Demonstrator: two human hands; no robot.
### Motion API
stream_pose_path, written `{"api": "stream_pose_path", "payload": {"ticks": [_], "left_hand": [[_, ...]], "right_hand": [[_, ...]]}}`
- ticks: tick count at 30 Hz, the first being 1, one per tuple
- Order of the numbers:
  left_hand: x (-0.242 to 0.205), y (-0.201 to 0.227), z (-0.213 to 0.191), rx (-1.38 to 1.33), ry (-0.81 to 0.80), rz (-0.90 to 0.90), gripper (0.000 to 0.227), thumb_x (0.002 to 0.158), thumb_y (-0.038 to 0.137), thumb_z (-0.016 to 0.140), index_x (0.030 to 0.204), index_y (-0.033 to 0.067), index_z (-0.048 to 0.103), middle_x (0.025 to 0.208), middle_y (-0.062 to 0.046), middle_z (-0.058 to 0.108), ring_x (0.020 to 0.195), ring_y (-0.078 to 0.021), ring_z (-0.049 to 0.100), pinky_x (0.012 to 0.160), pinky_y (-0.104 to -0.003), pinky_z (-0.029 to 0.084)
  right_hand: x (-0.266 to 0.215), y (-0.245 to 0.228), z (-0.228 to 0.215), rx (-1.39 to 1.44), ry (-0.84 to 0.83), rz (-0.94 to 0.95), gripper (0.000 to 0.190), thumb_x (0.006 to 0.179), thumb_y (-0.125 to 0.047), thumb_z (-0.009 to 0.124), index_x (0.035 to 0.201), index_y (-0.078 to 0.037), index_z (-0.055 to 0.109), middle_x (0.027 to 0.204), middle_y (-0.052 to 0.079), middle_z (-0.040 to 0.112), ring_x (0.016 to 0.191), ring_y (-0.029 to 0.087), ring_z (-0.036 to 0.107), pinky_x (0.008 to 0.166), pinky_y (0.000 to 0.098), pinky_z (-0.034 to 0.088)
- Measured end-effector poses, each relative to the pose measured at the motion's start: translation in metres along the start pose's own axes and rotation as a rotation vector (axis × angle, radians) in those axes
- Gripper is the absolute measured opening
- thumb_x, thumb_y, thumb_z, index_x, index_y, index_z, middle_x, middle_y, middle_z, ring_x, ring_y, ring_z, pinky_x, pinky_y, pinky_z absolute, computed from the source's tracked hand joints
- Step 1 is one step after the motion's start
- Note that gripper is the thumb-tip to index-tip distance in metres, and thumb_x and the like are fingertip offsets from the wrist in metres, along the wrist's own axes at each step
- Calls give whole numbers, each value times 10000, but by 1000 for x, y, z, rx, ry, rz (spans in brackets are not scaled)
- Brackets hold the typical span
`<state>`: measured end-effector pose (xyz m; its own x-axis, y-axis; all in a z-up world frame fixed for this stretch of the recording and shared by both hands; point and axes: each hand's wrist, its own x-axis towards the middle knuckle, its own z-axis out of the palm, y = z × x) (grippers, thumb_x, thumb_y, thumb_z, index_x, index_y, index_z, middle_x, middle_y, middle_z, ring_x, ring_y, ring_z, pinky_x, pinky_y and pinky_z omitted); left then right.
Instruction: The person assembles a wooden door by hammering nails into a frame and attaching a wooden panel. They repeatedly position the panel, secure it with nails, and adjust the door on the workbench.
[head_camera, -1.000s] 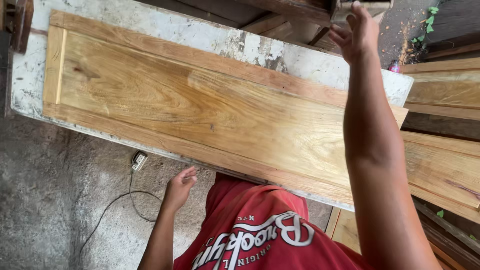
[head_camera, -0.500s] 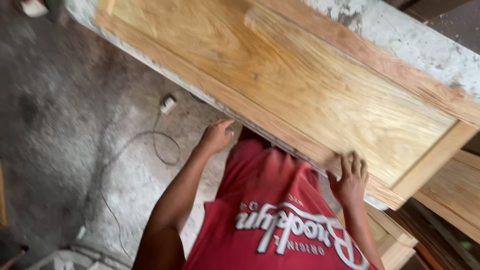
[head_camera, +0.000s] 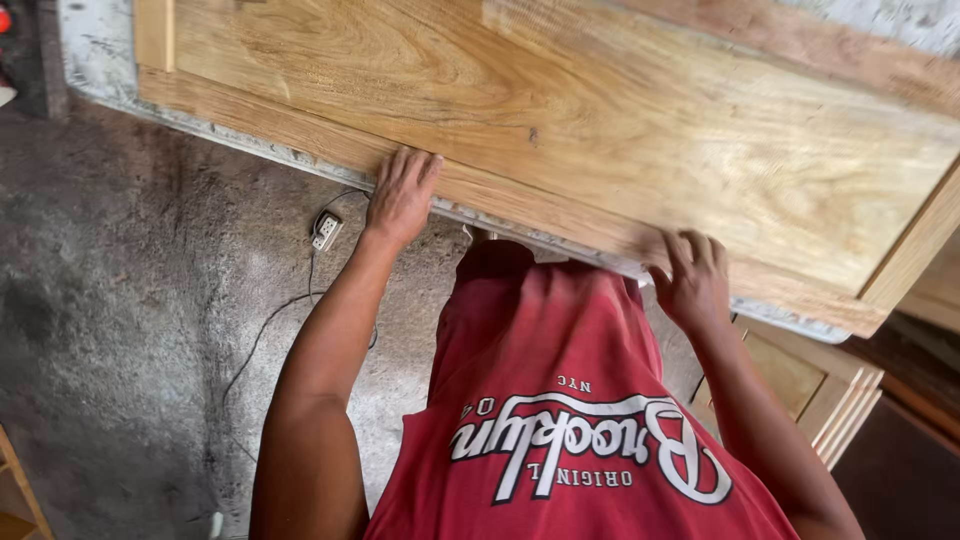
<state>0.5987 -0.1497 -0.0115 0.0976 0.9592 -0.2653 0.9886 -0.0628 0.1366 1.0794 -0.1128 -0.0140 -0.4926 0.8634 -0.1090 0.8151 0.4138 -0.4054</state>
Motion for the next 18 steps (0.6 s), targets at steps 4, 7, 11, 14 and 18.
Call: {"api": "stream_pose_path", "payload": {"ticks": [4, 7, 11, 14, 18], "left_hand": [[7, -30, 16, -92, 54, 130, 453, 998, 49, 555, 1451, 33, 572, 1384, -184, 526, 1332, -394, 489, 1180, -583, 359], [11, -38, 21, -117, 99, 195, 405, 986, 56, 550, 1385, 5, 591, 1303, -182, 544, 1275, -371, 525, 1181, -606, 367], [20, -38, 17, -86, 196, 256, 380, 934, 95, 571, 1286, -47, 591, 1323, -220, 547, 1252, -398, 529, 1099, -569, 406], [18, -34, 13, -107, 187, 246, 346, 976, 105, 577, 1283, -54, 591, 1286, -209, 554, 1217, -389, 534, 1106, -571, 405], [12, -28, 4, -64, 143, 220, 339, 948, 82, 569, 1260, -44, 602, 1240, -197, 564, 1188, -366, 542, 1131, -581, 401]], "right_hand": [[40, -66, 34, 17, -37, -18, 611, 840, -250, 824, 1387, -62, 627, 1310, 174, 608, 1192, 406, 553, 1018, 517, 458], [53, -86, 45, -88, -33, 52, 572, 840, -281, 845, 1332, -72, 641, 1277, 175, 612, 1148, 394, 561, 946, 512, 455], [60, -88, 49, -86, -17, 108, 518, 846, -266, 854, 1281, -96, 631, 1306, 133, 616, 1199, 363, 552, 1009, 505, 439], [57, -88, 52, -71, -33, 124, 538, 831, -250, 852, 1281, -75, 615, 1302, 137, 608, 1206, 359, 545, 1023, 507, 424], [59, -89, 46, -57, -42, 136, 540, 807, -256, 851, 1248, -56, 610, 1279, 154, 609, 1186, 374, 540, 997, 521, 412]]}}
